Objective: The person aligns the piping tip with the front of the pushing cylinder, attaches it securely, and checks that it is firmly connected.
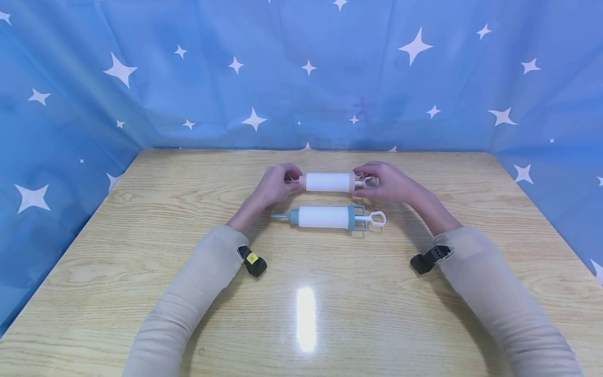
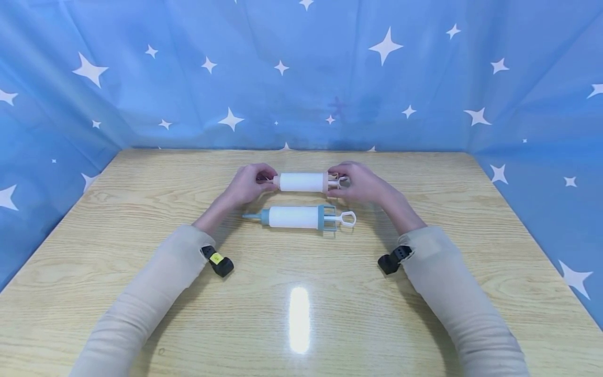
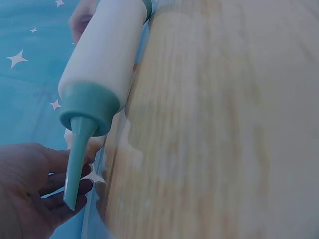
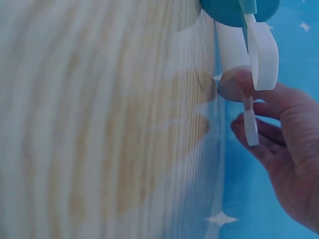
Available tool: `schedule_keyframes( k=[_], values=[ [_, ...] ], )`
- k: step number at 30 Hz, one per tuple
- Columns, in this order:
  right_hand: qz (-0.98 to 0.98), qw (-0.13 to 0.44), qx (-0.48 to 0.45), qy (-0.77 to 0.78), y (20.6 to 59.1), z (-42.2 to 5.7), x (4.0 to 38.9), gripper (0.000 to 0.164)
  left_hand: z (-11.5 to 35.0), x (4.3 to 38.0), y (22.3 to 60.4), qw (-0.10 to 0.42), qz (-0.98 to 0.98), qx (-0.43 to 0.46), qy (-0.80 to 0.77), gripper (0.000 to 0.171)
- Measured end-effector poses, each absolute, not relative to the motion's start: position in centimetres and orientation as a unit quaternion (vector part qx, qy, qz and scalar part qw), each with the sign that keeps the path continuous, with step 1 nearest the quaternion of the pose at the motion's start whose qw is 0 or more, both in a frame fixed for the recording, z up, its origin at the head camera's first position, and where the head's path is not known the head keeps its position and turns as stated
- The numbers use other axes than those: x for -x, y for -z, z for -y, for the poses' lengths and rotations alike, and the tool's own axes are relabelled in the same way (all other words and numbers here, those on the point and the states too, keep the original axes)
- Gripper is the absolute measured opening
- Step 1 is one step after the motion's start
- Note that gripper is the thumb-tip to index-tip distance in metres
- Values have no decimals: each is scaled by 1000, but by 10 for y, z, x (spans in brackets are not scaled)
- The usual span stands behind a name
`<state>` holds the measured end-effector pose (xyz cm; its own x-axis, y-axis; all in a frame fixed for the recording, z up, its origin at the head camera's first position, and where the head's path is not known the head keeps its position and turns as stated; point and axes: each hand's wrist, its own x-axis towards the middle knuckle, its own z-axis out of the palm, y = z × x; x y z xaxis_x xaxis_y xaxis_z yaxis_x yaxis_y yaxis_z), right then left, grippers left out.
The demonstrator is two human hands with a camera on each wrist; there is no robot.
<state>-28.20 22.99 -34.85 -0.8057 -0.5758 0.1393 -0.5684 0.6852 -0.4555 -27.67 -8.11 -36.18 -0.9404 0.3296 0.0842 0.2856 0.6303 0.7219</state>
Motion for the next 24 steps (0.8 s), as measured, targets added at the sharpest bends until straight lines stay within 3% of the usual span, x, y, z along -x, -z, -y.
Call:
schedule_keyframes(
  k=[8, 18, 24],
  values=[
    [-918, 15, 311, 247, 350, -232, 284, 62, 80, 275, 360, 40, -897, -190, -397, 35],
    [-925, 34, 274, 262, 348, -234, 279, 74, 87, 273, 362, 51, -890, -181, -415, 50],
    [-924, 28, 274, 265, 345, -234, 275, 70, 90, 270, 360, 45, -891, -175, -416, 52]
  ],
)
